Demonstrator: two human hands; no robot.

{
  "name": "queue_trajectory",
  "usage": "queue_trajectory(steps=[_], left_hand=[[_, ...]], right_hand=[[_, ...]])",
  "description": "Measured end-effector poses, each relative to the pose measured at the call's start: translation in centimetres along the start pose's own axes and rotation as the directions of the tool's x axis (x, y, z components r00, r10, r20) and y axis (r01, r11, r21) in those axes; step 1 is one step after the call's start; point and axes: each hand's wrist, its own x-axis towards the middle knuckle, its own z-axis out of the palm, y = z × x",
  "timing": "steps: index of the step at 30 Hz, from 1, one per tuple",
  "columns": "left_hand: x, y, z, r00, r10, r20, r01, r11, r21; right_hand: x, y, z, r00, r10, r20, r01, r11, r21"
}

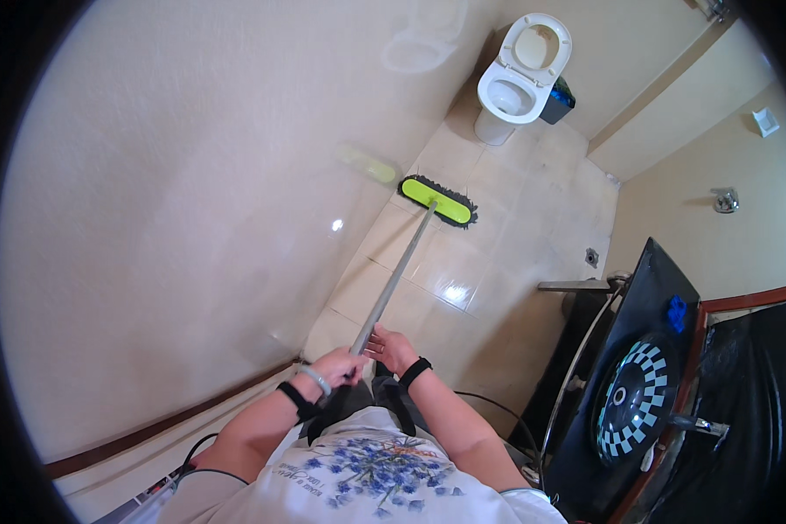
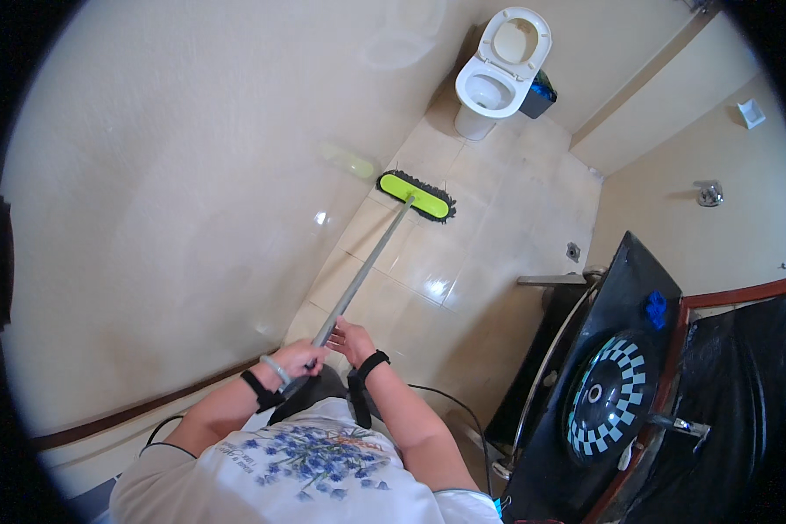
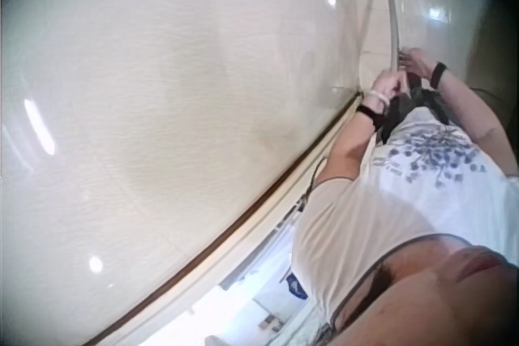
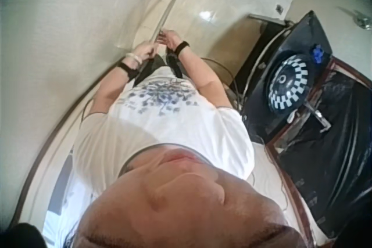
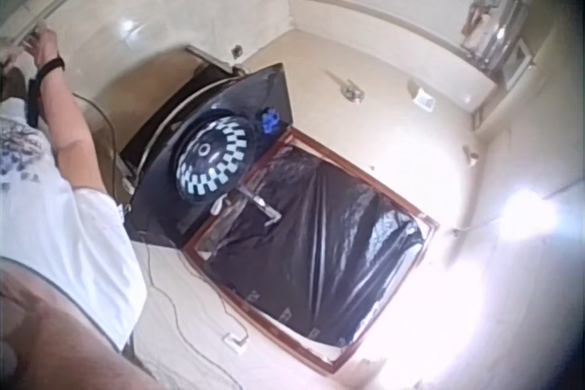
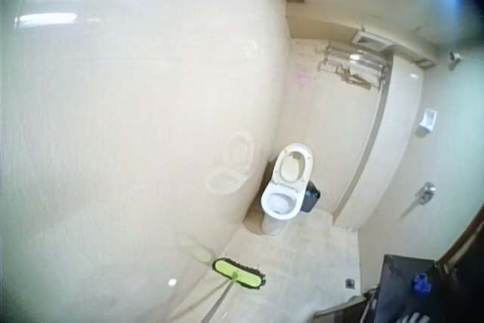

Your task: Mopping the floor of a bathroom using a long-handled microfiber mop.

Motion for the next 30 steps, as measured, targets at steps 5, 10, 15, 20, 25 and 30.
queue_trajectory(steps=[5,10,15,20,25,30], left_hand=[[-8.1,-3.4,-1.8,0.986,-0.152,0.070,0.154,0.988,-0.033],[-14.4,-4.7,-3.9,0.970,-0.244,0.000,0.231,0.920,0.315],[-16.9,-3.2,-4.7,0.981,-0.195,0.016,0.161,0.851,0.501],[-13.7,-1.4,-3.9,0.949,-0.315,0.028,0.262,0.831,0.491],[-7.0,0.3,-1.3,0.960,-0.232,0.159,0.118,0.844,0.523],[0.8,4.8,5.8,0.964,-0.091,0.249,-0.046,0.867,0.496]], right_hand=[[0.8,3.6,1.6,0.988,0.149,0.049,-0.147,0.988,-0.056],[-0.6,7.8,4.0,0.896,0.360,0.262,-0.347,0.933,-0.095],[-1.8,9.3,5.0,0.876,0.383,0.293,-0.380,0.922,-0.071],[-1.5,8.2,3.8,0.974,0.172,0.146,-0.181,0.982,0.048],[0.3,5.6,-1.0,0.993,-0.110,-0.050,0.113,0.992,0.060],[-1.1,1.3,-4.0,0.929,-0.320,-0.183,0.354,0.915,0.195]])
